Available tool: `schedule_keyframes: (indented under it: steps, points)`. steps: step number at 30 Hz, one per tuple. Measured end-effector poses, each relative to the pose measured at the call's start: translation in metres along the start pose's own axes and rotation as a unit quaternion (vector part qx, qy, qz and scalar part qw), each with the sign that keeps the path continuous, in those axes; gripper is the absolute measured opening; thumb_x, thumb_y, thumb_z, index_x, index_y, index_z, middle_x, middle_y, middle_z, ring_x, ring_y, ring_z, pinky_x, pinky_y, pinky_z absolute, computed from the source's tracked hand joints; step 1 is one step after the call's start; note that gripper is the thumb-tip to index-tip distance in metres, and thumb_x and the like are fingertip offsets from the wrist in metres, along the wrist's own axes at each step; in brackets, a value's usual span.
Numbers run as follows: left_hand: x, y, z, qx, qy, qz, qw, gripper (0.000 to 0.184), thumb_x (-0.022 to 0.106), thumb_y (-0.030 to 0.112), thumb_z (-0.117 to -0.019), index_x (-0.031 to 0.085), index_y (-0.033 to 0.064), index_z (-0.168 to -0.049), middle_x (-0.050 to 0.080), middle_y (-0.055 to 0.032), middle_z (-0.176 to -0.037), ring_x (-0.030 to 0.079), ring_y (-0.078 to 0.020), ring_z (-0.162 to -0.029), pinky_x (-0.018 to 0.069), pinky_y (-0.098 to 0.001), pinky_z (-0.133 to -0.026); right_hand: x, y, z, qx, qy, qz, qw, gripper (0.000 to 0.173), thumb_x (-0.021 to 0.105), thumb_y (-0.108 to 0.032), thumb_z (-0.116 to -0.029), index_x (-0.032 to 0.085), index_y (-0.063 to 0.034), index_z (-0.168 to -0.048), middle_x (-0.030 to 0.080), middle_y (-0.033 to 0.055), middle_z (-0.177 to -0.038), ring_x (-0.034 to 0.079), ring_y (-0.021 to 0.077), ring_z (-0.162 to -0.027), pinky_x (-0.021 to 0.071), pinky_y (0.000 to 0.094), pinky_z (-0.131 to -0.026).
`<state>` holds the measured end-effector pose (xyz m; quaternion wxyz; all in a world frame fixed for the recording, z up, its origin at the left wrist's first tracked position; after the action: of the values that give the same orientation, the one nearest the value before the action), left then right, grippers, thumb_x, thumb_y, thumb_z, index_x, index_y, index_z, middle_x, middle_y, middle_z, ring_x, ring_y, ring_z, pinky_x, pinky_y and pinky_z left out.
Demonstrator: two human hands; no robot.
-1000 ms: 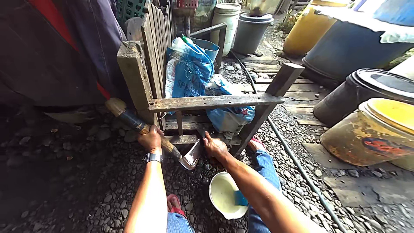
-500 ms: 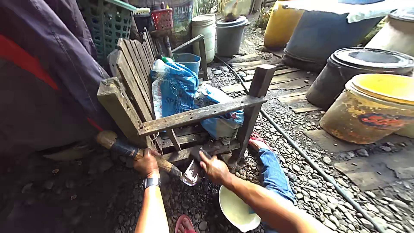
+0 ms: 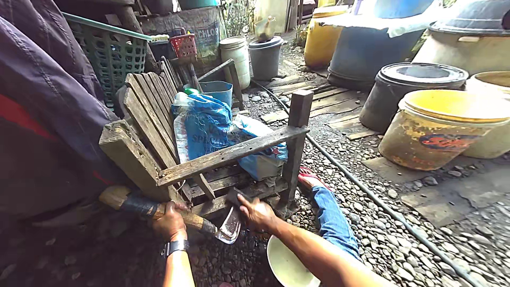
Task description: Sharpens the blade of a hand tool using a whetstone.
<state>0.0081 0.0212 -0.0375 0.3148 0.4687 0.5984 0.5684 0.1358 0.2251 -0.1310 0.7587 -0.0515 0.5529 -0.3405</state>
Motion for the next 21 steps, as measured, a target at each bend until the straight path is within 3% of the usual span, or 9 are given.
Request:
schedule_keyframes:
  steps: [4, 6, 8, 10, 14, 16, 19, 21]
  points:
    - [-0.001, 0.001, 0.000, -0.001, -0.005, -0.003, 1.000, 0.009, 0.055, -0.008, -0.0920, 0.054, 0.0007, -0.088, 0.055, 0.0022, -0.053, 0.058, -0.0068, -0.043, 0.0541, -0.0225, -0.047, -0.017, -0.019, -0.017, 0.089, 0.000, -0.053, 0.995, 0.058, 0.022, -0.049, -0.1117, 0.013, -0.0324, -0.167, 0.057, 0.0289, -0.142, 0.060, 0.0469, -0.125, 0.0486, 0.0616, -0.101]
    - [-0.001, 0.000, 0.001, -0.003, -0.003, -0.003, 1.000, 0.010, 0.055, -0.008, -0.0919, 0.054, 0.0010, -0.087, 0.055, 0.0021, -0.053, 0.058, -0.0071, -0.042, 0.0541, -0.0229, -0.046, 0.003, -0.020, 0.002, 0.052, -0.018, -0.036, 0.998, 0.059, 0.024, -0.049, -0.1113, 0.012, -0.0336, -0.167, 0.052, 0.0335, -0.143, 0.062, 0.0503, -0.117, 0.0510, 0.0624, -0.096]
    - [0.000, -0.001, -0.001, 0.001, 0.000, -0.002, 1.000, 0.011, 0.055, -0.008, -0.0910, 0.054, 0.0014, -0.086, 0.054, 0.0025, -0.053, 0.057, -0.0069, -0.042, 0.0537, -0.0227, -0.046, 0.023, -0.015, 0.025, -0.025, -0.031, -0.005, 0.999, 0.059, 0.029, -0.049, -0.1109, 0.016, -0.0342, -0.166, 0.052, 0.0379, -0.138, 0.064, 0.0531, -0.109, 0.0520, 0.0638, -0.091]
    - [-0.001, -0.002, -0.001, -0.001, 0.000, -0.005, 1.000, 0.010, 0.055, -0.008, -0.0909, 0.054, 0.0015, -0.087, 0.054, 0.0027, -0.054, 0.057, -0.0068, -0.043, 0.0539, -0.0228, -0.047, 0.026, -0.007, 0.026, -0.045, -0.019, 0.006, 0.999, 0.058, 0.029, -0.050, -0.1106, 0.019, -0.0355, -0.166, 0.054, 0.0387, -0.136, 0.065, 0.0538, -0.106, 0.0522, 0.0647, -0.089]
    - [-0.002, -0.003, -0.001, -0.008, -0.001, -0.009, 1.000, 0.010, 0.055, -0.007, -0.0922, 0.054, 0.0020, -0.087, 0.055, 0.0023, -0.054, 0.058, -0.0076, -0.043, 0.0547, -0.0238, -0.048, -0.014, -0.012, -0.010, 0.072, -0.003, -0.049, 0.996, 0.058, 0.022, -0.050, -0.1115, 0.013, -0.0336, -0.167, 0.055, 0.0304, -0.142, 0.060, 0.0483, -0.123, 0.0489, 0.0624, -0.099]
    - [-0.002, -0.004, -0.001, -0.010, 0.000, -0.009, 1.000, 0.010, 0.056, -0.006, -0.0916, 0.055, 0.0025, -0.088, 0.055, 0.0024, -0.054, 0.058, -0.0077, -0.043, 0.0545, -0.0239, -0.048, -0.011, -0.019, -0.008, 0.096, -0.001, -0.060, 0.994, 0.059, 0.022, -0.049, -0.1115, 0.012, -0.0327, -0.167, 0.056, 0.0296, -0.142, 0.061, 0.0468, -0.122, 0.0499, 0.0608, -0.099]
    - [0.001, -0.002, -0.001, -0.009, 0.002, -0.003, 1.000, 0.011, 0.056, -0.008, -0.0905, 0.054, 0.0023, -0.087, 0.055, 0.0027, -0.054, 0.057, -0.0070, -0.043, 0.0539, -0.0232, -0.047, 0.020, -0.014, 0.018, 0.008, -0.017, -0.013, 1.000, 0.059, 0.027, -0.050, -0.1106, 0.015, -0.0344, -0.166, 0.052, 0.0370, -0.140, 0.064, 0.0521, -0.110, 0.0525, 0.0627, -0.091]
    - [0.000, -0.002, -0.001, -0.007, -0.001, 0.003, 1.000, 0.011, 0.055, -0.009, -0.0915, 0.054, 0.0014, -0.088, 0.055, 0.0027, -0.054, 0.058, -0.0070, -0.043, 0.0547, -0.0231, -0.047, 0.022, -0.008, 0.021, -0.014, -0.018, 0.003, 1.000, 0.059, 0.028, -0.052, -0.1105, 0.016, -0.0360, -0.166, 0.052, 0.0381, -0.138, 0.064, 0.0531, -0.108, 0.0519, 0.0635, -0.090]
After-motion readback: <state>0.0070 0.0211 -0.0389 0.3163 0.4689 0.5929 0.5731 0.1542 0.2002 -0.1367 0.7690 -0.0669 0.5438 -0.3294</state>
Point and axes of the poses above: each hand's wrist, its own z-axis away from the middle knuckle, its own x-axis out of the palm, y = z × x, the point moved 2 cm from there along -z, towards the middle knuckle
